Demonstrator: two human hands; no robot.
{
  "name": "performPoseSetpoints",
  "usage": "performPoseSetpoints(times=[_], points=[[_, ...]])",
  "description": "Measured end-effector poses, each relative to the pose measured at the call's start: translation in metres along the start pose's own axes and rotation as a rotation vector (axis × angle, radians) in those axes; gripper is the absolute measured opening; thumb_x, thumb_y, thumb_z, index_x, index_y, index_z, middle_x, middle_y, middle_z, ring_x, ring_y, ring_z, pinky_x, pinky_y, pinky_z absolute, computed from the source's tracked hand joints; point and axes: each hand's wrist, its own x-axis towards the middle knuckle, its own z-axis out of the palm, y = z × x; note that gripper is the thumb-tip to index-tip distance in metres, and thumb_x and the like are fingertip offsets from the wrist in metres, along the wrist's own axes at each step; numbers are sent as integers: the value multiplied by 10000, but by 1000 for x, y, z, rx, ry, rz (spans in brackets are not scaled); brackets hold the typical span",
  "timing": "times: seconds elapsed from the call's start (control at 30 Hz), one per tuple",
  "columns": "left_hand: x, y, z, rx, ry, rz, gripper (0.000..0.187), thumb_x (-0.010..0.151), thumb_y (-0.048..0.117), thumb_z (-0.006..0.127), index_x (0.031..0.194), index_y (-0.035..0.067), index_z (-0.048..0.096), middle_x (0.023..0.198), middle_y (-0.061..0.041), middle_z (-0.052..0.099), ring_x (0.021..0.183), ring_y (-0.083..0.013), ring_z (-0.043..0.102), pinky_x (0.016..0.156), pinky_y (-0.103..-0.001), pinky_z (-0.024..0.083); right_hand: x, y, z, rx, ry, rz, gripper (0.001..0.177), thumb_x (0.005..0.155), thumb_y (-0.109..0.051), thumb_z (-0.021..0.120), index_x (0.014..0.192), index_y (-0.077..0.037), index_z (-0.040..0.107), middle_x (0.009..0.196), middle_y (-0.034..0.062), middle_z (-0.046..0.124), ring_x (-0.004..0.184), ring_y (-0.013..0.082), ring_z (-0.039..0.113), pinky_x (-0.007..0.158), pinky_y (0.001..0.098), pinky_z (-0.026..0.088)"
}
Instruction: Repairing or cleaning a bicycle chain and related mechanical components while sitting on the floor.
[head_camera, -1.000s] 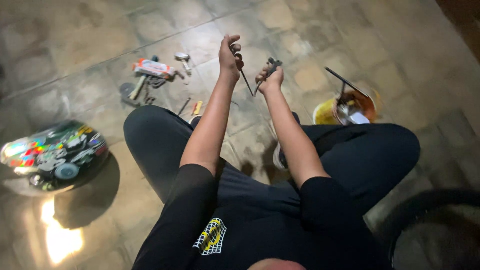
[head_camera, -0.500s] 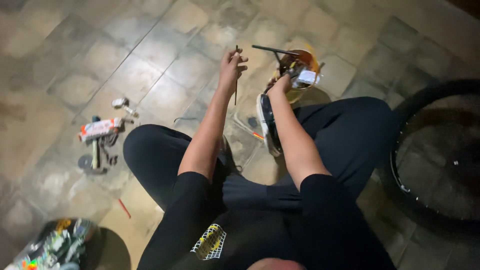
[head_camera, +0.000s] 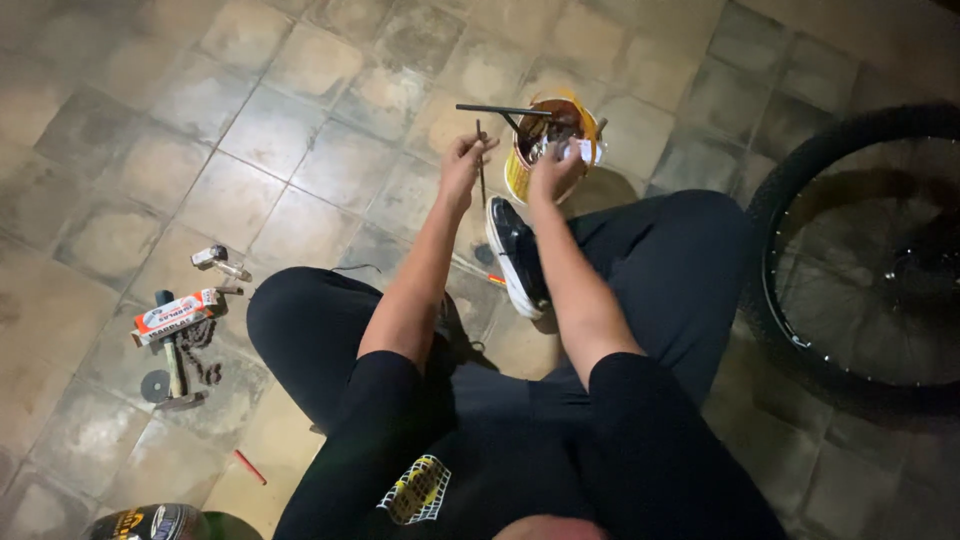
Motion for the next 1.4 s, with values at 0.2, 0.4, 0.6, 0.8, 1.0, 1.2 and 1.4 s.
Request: performPoseSetpoints(times=[0.2, 0.4, 0.6, 0.8, 1.0, 1.2, 1.4], points=[[10, -20, 2, -67, 12, 219, 245, 1046, 134, 568, 1234, -13, 625, 1282, -152, 727, 1193, -177, 665, 1018, -315, 472, -59, -23, -26, -118, -571, -288, 308, 1078, -363, 590, 989, -86, 690, 910, 134, 707, 881, 299, 676, 766, 419, 492], [11, -13, 11, 150, 74, 71, 427, 997, 249, 620, 1380, 66, 570, 1281, -103, 684, 1133, -204, 631, 937, -353, 508, -88, 8, -11, 421, -579, 288, 258, 1034, -216, 476, 1090, -67, 679, 889, 40, 705, 741, 185, 598, 647, 396, 484], [-12, 14, 21, 133, 21, -184, 489, 932, 376, 600, 1364, 150, 570, 1233, -27, 730, 1020, -247, 651, 764, -338, 463, -53, 50, 16, 685, -349, 743, 188, 978, -127, 533, 1099, -104, 674, 873, 67, 622, 701, 193, 554, 562, 328, 446], [5, -7, -1, 59, 80, -238, 471, 927, 448, 613, 1306, 172, 565, 1247, -37, 737, 983, -236, 671, 767, -381, 443, 48, 100, 58, 1056, -481, 844, 130, 963, -239, 600, 970, -128, 532, 871, 59, 545, 740, 210, 541, 610, 376, 458], [-9, 13, -6, 3, 125, -225, 477, 908, 495, 599, 1274, 191, 570, 1254, -34, 731, 993, -235, 674, 818, -410, 451, 54, -34, -21, -127, 29, 111, 433, 796, -248, 729, 1174, -51, 655, 1132, 186, 681, 993, 395, 642, 851, 487, 501], [-20, 32, -29, 42, 152, -188, 496, 903, 509, 601, 1286, 195, 571, 1259, -36, 733, 1007, -244, 669, 842, -424, 422, 44, -63, -15, -261, -584, 134, 301, 836, -296, 688, 1051, -85, 689, 1016, 164, 700, 971, 368, 637, 894, 474, 429], [-50, 56, -64, 85, 205, -108, 491, 908, 495, 603, 1283, 179, 602, 1230, -44, 745, 1013, -245, 701, 841, -416, 449, 17, -95, -7, -33, -593, 127, 234, 943, -254, 644, 1046, -44, 658, 942, 140, 692, 869, 287, 654, 765, 399, 500]])
